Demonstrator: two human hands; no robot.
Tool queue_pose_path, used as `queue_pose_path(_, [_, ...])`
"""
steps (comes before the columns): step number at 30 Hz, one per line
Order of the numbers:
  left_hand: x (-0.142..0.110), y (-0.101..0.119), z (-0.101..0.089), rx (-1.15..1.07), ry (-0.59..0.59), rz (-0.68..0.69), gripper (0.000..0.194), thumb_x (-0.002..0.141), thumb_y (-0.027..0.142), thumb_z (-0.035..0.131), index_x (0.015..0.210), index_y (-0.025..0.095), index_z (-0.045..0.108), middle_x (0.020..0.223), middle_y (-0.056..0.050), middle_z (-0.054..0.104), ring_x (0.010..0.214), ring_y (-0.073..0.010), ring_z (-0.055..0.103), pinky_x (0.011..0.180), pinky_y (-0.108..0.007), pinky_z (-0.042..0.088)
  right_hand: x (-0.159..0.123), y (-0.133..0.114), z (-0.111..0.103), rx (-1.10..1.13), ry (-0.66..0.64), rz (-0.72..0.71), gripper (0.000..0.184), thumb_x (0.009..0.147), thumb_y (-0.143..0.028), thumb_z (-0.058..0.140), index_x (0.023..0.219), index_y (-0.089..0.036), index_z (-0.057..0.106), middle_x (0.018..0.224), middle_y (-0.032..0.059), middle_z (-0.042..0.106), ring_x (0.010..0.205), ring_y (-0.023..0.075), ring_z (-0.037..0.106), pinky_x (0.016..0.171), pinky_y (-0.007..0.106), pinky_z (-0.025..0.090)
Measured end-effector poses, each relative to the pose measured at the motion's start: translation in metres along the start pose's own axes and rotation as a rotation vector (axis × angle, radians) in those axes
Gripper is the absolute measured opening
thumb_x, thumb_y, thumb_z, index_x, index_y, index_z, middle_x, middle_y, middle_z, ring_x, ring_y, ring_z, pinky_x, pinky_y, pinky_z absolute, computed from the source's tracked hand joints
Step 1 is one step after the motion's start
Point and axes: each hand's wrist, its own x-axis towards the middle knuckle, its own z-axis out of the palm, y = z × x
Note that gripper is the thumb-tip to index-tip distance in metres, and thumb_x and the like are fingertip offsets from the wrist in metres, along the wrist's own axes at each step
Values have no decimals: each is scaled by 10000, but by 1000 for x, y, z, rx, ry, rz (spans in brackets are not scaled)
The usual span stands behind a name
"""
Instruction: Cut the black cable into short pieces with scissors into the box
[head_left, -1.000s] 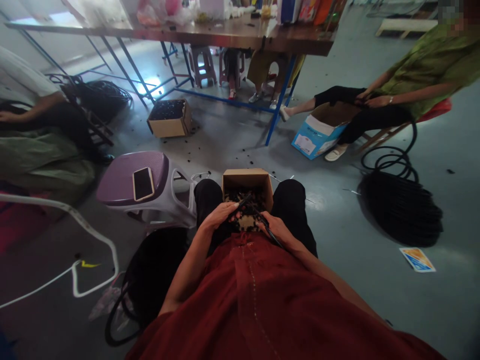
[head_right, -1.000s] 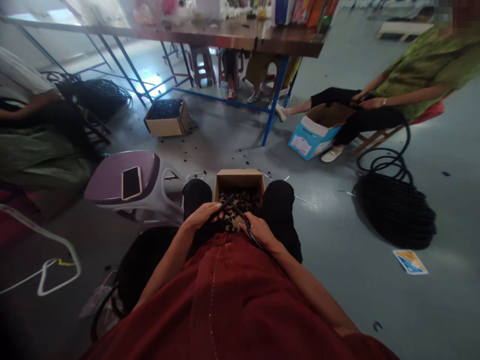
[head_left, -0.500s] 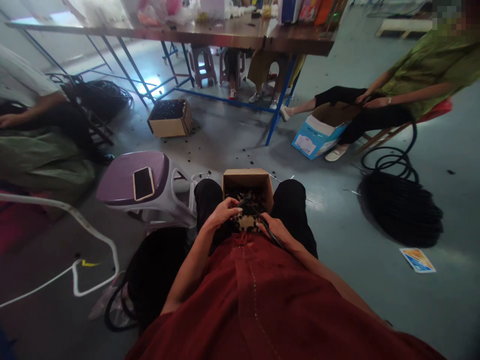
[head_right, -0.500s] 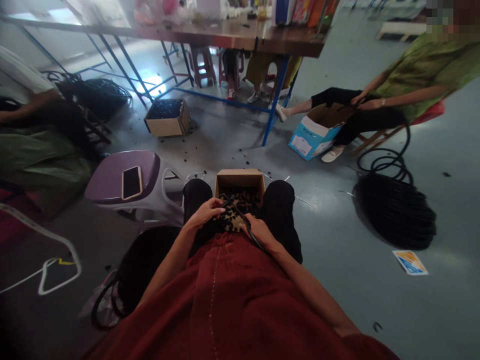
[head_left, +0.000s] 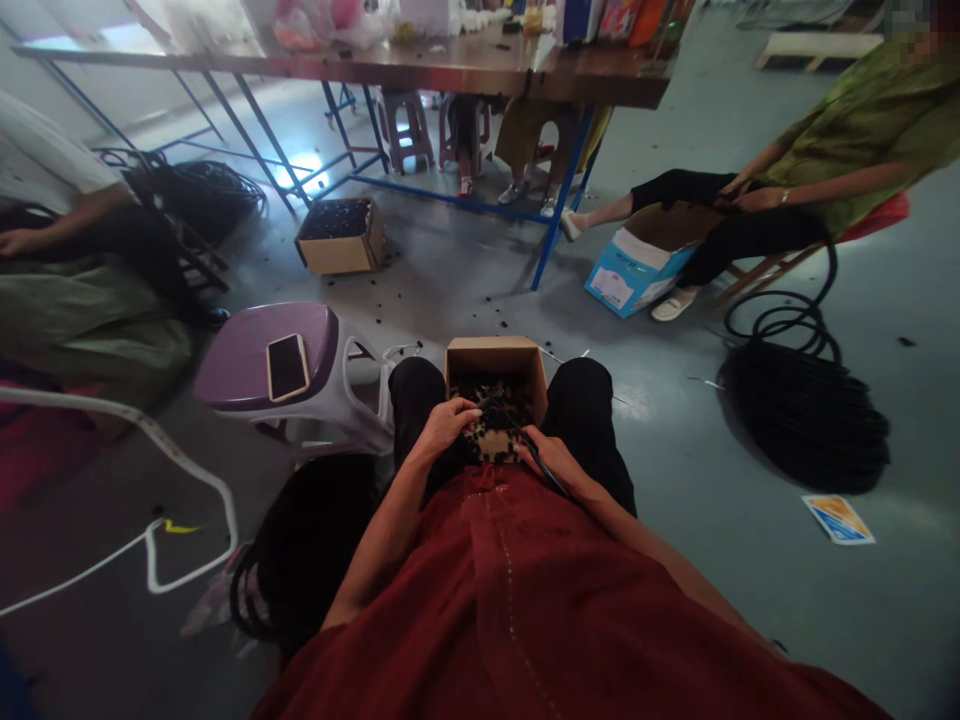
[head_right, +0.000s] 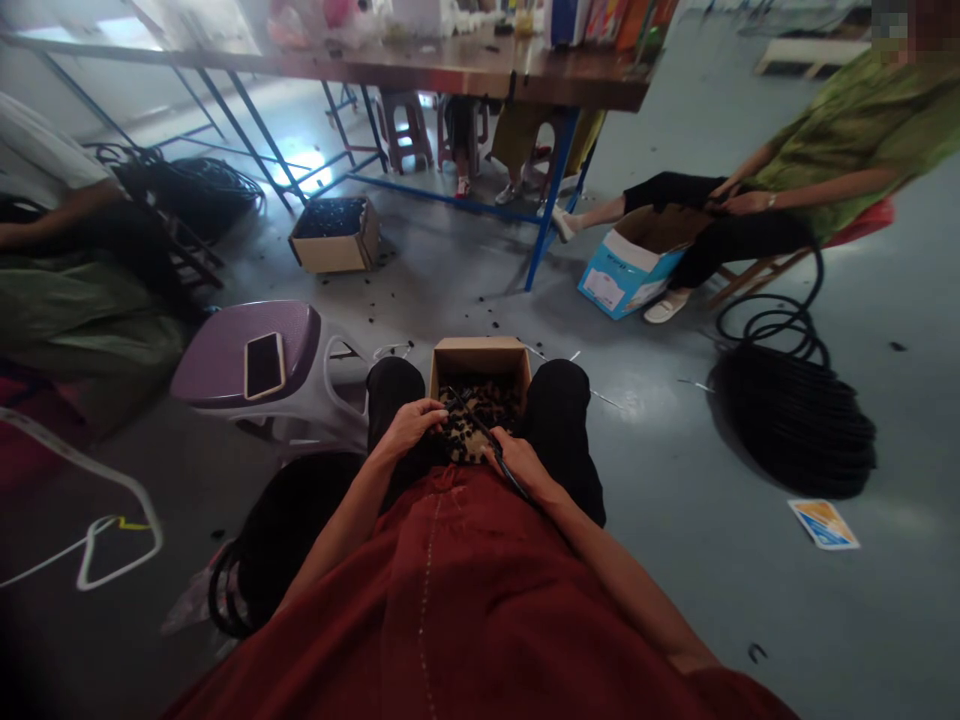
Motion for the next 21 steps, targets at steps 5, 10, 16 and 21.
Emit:
queue_pose_path(5, [0, 2, 2, -68, -20, -7, 250, 733, 365, 535, 773, 132, 617, 664, -8, 611, 553, -91, 522, 535, -203, 402, 2, 4, 2, 25, -5, 38, 227, 823, -354, 424, 963, -200, 514, 809, 49, 633, 725, 181, 606, 632, 238, 394])
queue_pose_path(10, [-4, 8, 6, -180, -98, -63, 294, 725, 417, 548, 725, 127, 599, 666, -3, 606, 533, -78, 505, 527, -201, 390, 6, 8, 4, 67, -28, 59, 279, 815, -361, 453, 1040, -198, 480, 927, 69, 623, 820, 188, 597, 697, 259, 411])
queue_pose_path(16, [-12, 13, 7, -315, -197, -142, 346, 677, 455, 601, 701, 111, 577, 639, 0, 577, 479, -48, 449, 481, -183, 351, 7, 4, 0, 154, -59, -11, 317, 822, -336, 444, 1099, -182, 441, 965, 79, 616, 829, 176, 593, 725, 270, 426])
queue_pose_path(21, [-12, 11, 6, -406, -208, -157, 357, 660, 455, 622, 694, 105, 559, 654, -10, 567, 467, -33, 425, 447, -170, 308, 6, 3, -2, 123, -25, -37, 283, 822, -354, 440, 1044, -182, 473, 905, 63, 620, 775, 166, 584, 697, 262, 421])
